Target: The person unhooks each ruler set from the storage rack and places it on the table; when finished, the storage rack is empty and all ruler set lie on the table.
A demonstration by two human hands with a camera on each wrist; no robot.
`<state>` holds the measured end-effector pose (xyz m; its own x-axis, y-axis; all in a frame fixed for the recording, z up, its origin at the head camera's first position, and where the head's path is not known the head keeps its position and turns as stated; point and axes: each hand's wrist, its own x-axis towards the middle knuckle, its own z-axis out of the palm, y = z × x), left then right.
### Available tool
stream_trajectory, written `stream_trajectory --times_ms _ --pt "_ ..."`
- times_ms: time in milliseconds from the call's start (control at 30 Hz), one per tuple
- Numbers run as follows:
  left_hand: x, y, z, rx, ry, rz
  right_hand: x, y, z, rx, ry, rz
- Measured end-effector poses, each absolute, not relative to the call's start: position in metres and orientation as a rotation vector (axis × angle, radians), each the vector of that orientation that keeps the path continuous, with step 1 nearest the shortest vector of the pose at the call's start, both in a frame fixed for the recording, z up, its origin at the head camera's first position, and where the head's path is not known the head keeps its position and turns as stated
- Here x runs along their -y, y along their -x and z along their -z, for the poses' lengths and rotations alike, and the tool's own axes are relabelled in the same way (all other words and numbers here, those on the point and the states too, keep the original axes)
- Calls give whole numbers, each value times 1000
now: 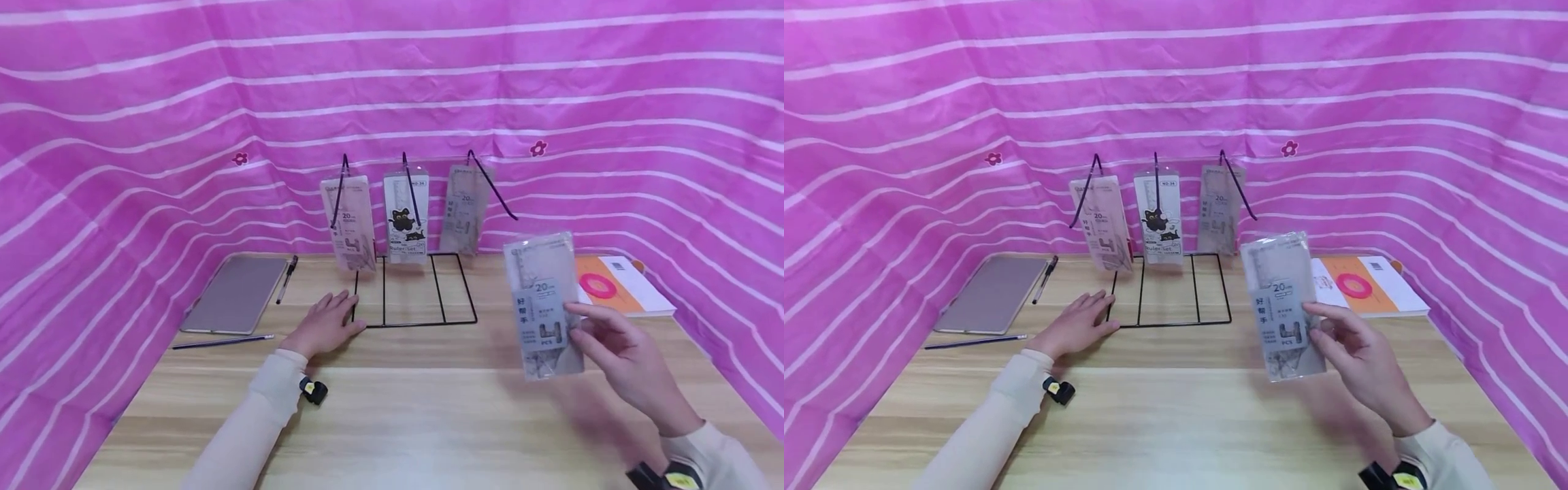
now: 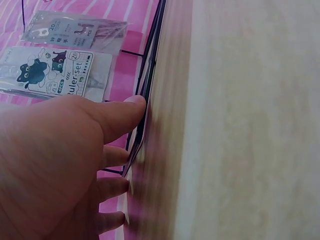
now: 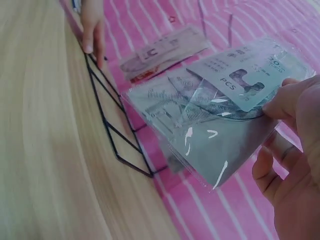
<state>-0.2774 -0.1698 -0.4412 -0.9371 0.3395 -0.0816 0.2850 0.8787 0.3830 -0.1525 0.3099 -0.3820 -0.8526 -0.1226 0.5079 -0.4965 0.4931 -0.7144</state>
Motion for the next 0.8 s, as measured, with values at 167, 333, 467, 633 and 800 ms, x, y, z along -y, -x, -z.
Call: stream_trajectory --times_ms 167,333,467,633,800 --pt "170 281 438 -2911 -497 -555 -342 166 381 2458 -324 -1330" --pt "171 280 442 -2883 -492 -566 -349 211 392 2704 -173 -1215" --pt "175 279 443 -2871 -473 -576 -330 257 396 2850 -169 -1133" --pt "174 276 445 -2866 -461 -587 -313 295 406 2968 -93 -1182" --pt "172 277 443 -2884 -490 -587 -306 309 412 3032 -97 -1009"
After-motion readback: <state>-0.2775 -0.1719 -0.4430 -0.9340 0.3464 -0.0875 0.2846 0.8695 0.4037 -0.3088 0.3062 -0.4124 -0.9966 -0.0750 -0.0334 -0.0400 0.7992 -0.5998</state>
